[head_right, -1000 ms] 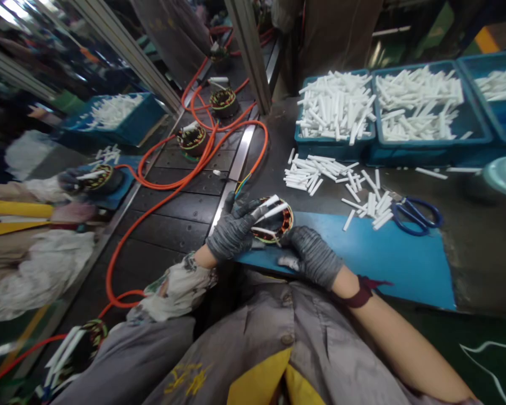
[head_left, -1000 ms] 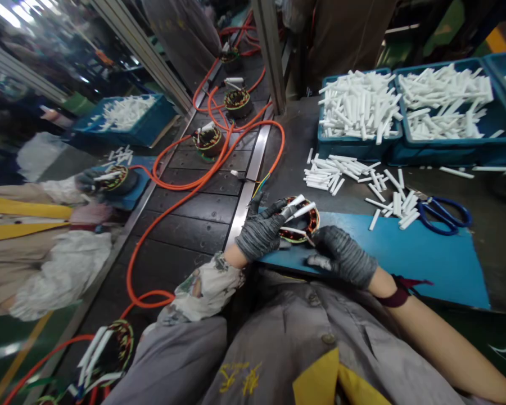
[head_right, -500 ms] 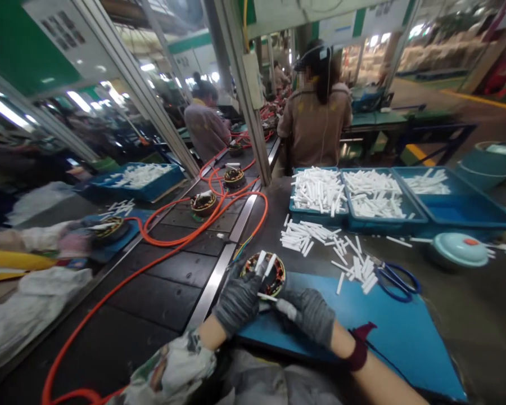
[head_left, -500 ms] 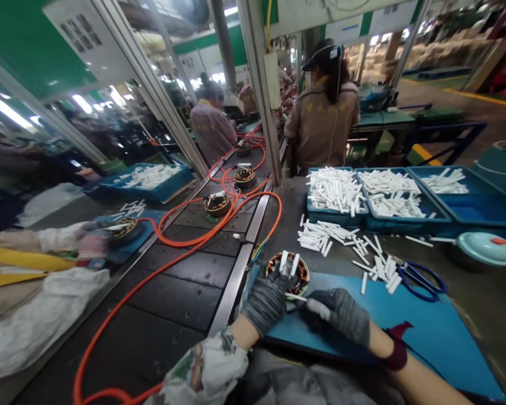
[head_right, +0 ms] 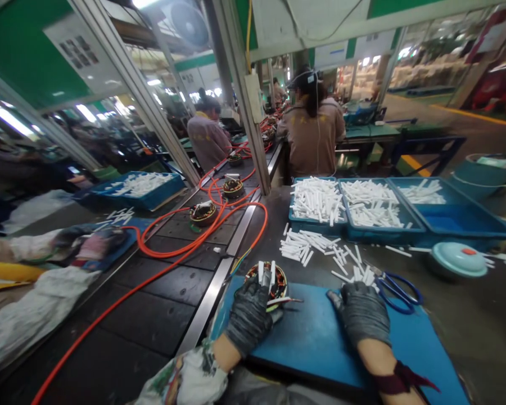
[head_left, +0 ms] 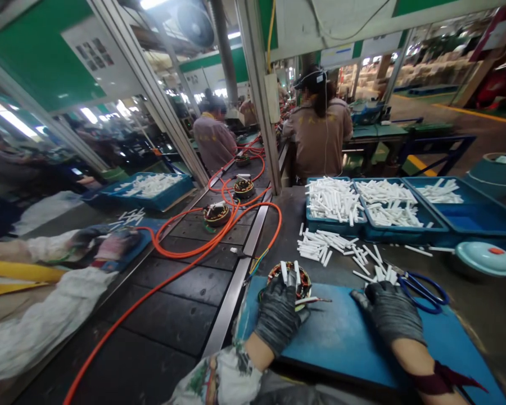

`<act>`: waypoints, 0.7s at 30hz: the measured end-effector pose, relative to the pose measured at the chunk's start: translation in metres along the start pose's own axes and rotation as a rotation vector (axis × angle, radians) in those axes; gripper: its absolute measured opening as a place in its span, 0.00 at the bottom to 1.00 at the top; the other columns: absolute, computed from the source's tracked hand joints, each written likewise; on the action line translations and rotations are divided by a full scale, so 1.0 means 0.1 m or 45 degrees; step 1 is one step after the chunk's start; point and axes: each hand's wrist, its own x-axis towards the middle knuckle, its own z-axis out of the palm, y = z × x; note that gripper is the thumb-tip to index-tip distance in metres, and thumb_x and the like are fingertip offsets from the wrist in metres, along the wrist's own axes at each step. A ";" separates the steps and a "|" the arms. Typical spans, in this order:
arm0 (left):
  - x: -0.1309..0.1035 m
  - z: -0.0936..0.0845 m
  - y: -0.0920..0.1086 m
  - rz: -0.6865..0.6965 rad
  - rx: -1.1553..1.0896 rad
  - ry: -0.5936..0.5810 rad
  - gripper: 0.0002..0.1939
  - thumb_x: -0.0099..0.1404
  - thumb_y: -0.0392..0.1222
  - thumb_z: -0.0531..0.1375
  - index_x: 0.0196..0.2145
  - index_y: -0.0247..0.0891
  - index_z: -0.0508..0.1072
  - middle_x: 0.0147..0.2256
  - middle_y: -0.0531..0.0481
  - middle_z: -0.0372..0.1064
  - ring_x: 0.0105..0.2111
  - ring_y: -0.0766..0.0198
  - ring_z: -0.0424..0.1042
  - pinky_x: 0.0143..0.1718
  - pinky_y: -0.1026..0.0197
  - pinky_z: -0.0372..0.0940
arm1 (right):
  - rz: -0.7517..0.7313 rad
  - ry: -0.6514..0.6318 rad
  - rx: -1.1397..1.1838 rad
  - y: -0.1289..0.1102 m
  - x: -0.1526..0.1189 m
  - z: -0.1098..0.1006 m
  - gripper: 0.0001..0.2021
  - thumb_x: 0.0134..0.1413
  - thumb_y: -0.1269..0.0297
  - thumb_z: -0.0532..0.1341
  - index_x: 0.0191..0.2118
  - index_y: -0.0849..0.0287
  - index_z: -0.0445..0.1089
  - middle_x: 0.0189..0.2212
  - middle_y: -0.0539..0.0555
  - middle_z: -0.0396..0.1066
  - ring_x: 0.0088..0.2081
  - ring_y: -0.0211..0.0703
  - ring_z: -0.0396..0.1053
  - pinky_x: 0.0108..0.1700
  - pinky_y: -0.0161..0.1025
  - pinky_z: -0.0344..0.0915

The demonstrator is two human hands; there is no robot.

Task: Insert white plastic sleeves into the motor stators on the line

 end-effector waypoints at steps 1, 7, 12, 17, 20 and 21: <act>-0.01 -0.01 0.00 0.000 -0.019 0.029 0.46 0.54 0.55 0.69 0.65 0.33 0.62 0.58 0.31 0.69 0.53 0.40 0.73 0.54 0.41 0.70 | -0.007 -0.014 -0.053 0.03 0.00 0.02 0.17 0.61 0.52 0.57 0.32 0.58 0.77 0.35 0.64 0.75 0.40 0.59 0.73 0.47 0.53 0.67; -0.09 -0.16 -0.05 0.171 -0.398 0.287 0.25 0.61 0.48 0.62 0.55 0.41 0.72 0.48 0.43 0.78 0.50 0.49 0.76 0.63 0.39 0.63 | 0.049 -0.004 -0.092 0.07 -0.01 0.07 0.17 0.60 0.53 0.55 0.32 0.57 0.76 0.35 0.64 0.76 0.40 0.59 0.72 0.45 0.52 0.66; -0.07 -0.13 -0.15 0.191 -0.545 0.290 0.14 0.66 0.39 0.54 0.43 0.46 0.78 0.42 0.48 0.80 0.47 0.52 0.78 0.65 0.35 0.61 | 0.133 0.056 0.159 0.20 -0.04 0.03 0.16 0.55 0.52 0.55 0.31 0.56 0.75 0.34 0.63 0.77 0.39 0.59 0.74 0.45 0.52 0.69; -0.03 -0.10 -0.18 0.183 -0.555 0.115 0.15 0.66 0.45 0.54 0.45 0.53 0.78 0.45 0.50 0.79 0.50 0.48 0.77 0.64 0.36 0.63 | 0.233 0.180 0.738 0.05 -0.16 -0.06 0.18 0.51 0.48 0.57 0.40 0.55 0.73 0.35 0.60 0.79 0.38 0.58 0.77 0.40 0.51 0.73; -0.04 -0.14 -0.14 0.157 -0.523 0.147 0.16 0.66 0.42 0.53 0.44 0.50 0.79 0.44 0.48 0.79 0.50 0.51 0.77 0.64 0.38 0.62 | -0.111 0.075 1.133 -0.29 -0.19 -0.12 0.17 0.55 0.49 0.58 0.42 0.53 0.75 0.39 0.57 0.80 0.41 0.53 0.78 0.43 0.47 0.75; -0.04 -0.16 -0.12 0.157 -0.515 0.186 0.16 0.67 0.41 0.52 0.43 0.48 0.79 0.43 0.48 0.80 0.50 0.52 0.77 0.64 0.38 0.63 | -0.182 0.009 1.211 -0.40 -0.19 -0.13 0.16 0.56 0.49 0.58 0.41 0.53 0.75 0.39 0.57 0.80 0.40 0.52 0.79 0.43 0.46 0.76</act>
